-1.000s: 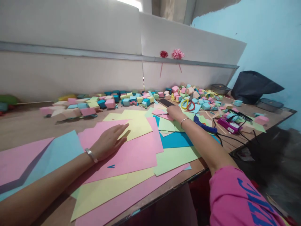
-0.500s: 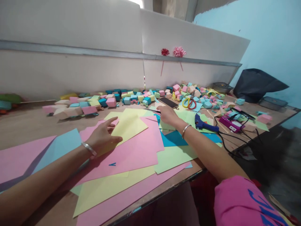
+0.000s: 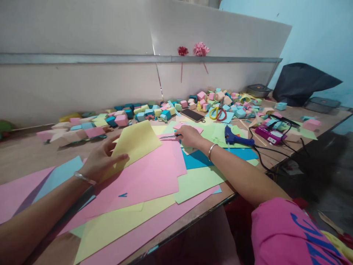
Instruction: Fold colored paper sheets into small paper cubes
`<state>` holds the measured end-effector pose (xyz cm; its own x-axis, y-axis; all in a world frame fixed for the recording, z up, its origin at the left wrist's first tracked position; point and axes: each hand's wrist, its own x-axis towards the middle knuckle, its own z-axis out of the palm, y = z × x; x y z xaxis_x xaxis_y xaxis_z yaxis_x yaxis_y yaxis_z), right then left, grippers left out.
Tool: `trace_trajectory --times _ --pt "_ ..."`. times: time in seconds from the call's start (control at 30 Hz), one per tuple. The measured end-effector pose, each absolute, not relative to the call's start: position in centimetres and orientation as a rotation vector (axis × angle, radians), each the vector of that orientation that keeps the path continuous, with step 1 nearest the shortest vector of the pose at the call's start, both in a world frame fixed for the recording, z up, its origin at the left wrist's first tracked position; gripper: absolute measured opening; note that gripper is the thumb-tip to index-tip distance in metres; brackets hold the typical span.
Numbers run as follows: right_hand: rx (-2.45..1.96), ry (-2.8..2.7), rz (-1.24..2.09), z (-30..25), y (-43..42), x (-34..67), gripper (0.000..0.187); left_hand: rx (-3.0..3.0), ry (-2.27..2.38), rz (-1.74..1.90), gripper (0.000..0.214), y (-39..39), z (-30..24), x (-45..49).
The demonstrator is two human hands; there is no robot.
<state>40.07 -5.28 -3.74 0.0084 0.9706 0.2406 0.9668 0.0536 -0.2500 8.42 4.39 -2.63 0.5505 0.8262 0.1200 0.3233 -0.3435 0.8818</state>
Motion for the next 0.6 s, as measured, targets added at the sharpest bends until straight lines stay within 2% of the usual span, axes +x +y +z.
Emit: trace_trajectory --times 0.23,0.4,0.5,0.6 --pt "-1.861 -2.094 0.065 -3.5 -5.4 39.8 0.028 2.043 0.984 0.768 0.083 4.5 -2.4 8.3" --pt "-1.880 -2.163 0.049 -3.4 -5.6 39.8 0.029 2.478 1.228 0.757 0.075 4.9 -3.0 8.3" --pt "-1.840 -2.198 0.040 -3.5 -5.7 39.8 0.028 2.840 1.015 0.764 0.059 4.8 -3.6 8.5" --pt "-1.766 -2.240 0.067 -3.5 -5.7 39.7 0.028 2.938 0.695 0.601 0.047 4.5 -4.1 8.7"
